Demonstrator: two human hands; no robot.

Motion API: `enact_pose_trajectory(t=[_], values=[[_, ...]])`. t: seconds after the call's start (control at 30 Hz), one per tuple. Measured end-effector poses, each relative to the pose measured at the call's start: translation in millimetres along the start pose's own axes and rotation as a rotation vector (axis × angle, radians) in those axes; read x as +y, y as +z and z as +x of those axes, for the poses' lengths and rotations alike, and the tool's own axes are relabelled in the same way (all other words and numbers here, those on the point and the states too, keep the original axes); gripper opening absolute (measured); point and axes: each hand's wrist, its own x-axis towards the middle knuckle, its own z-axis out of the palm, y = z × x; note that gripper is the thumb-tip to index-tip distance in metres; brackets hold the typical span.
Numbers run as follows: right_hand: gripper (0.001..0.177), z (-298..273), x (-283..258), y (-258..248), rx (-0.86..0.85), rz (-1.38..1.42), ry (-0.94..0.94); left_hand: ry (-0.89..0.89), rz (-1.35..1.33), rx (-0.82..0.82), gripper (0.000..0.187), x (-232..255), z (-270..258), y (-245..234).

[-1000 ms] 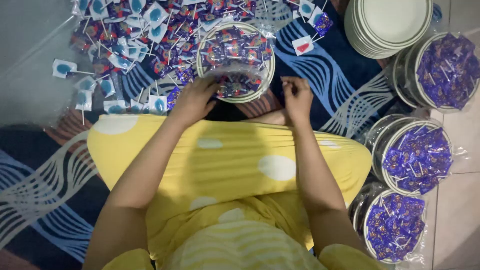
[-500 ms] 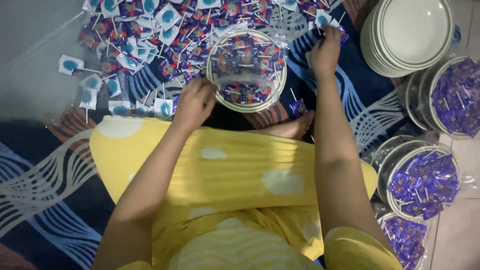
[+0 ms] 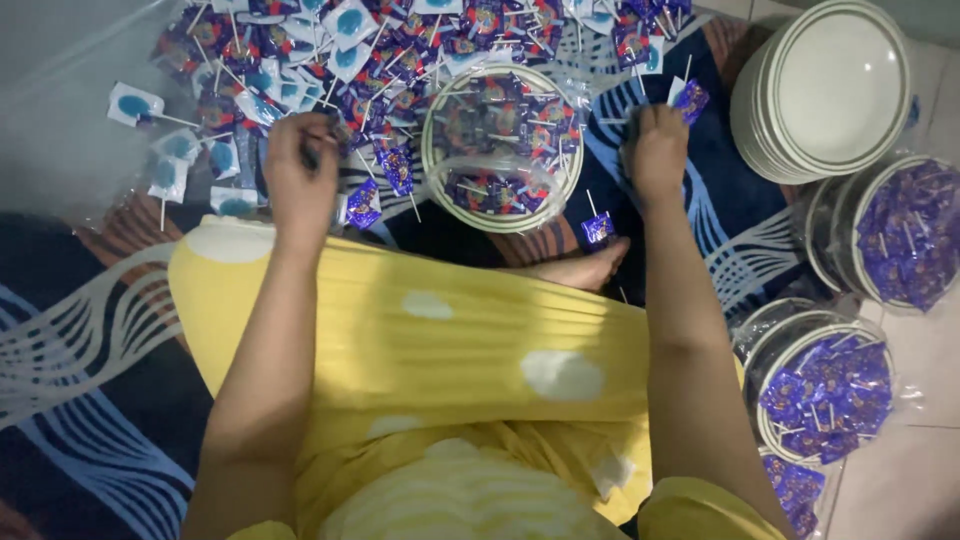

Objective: Packaging small packets onto plates and placing the plates into plastic bags.

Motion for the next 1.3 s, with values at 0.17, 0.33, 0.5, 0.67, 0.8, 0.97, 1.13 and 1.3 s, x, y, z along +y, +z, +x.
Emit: enact_pose_trajectory(t=[0.17, 0.33, 0.5, 0.67, 0.8, 0.97, 1.13, 1.3], values=[[0.02, -34, -46, -64, 0.151, 0.502, 0.085, 0.001, 0.049, -0.025, 0.023, -21, -1, -29], [0.025, -57, -120, -133, -0.058, 0.927, 0.183, -0.035, 0.074, 0.027, 0.013, -75, -7, -40], [0.01, -56, -173, -96, -0.178, 0.961, 0.32, -0.272, -0.088, 0.142, 0.023, -95, -3, -22], [0.032, -31, -214, -78, -0.107, 0.832, 0.059, -0.138, 0.107, 0.022, 0.015, -65, -15, -13], [0.027, -20, -241, -76, 0.175, 0.332, -0.028, -0.251, 0.296, -0.149, 0.018, -90, -16, -1], [0.019, -23, -238, -46, 0.204, 0.307, 0.035, -0.274, 0.435, -0.202, 0.019, -101, -8, 14], [0.024, -38, -205, -84, 0.135, 0.663, 0.077, -0.174, 0.468, -0.287, 0.02, -89, 9, 25], [0.025, -50, -129, -131, 0.154, 0.745, 0.141, 0.026, 0.566, -0.188, 0.026, -89, 36, 50]])
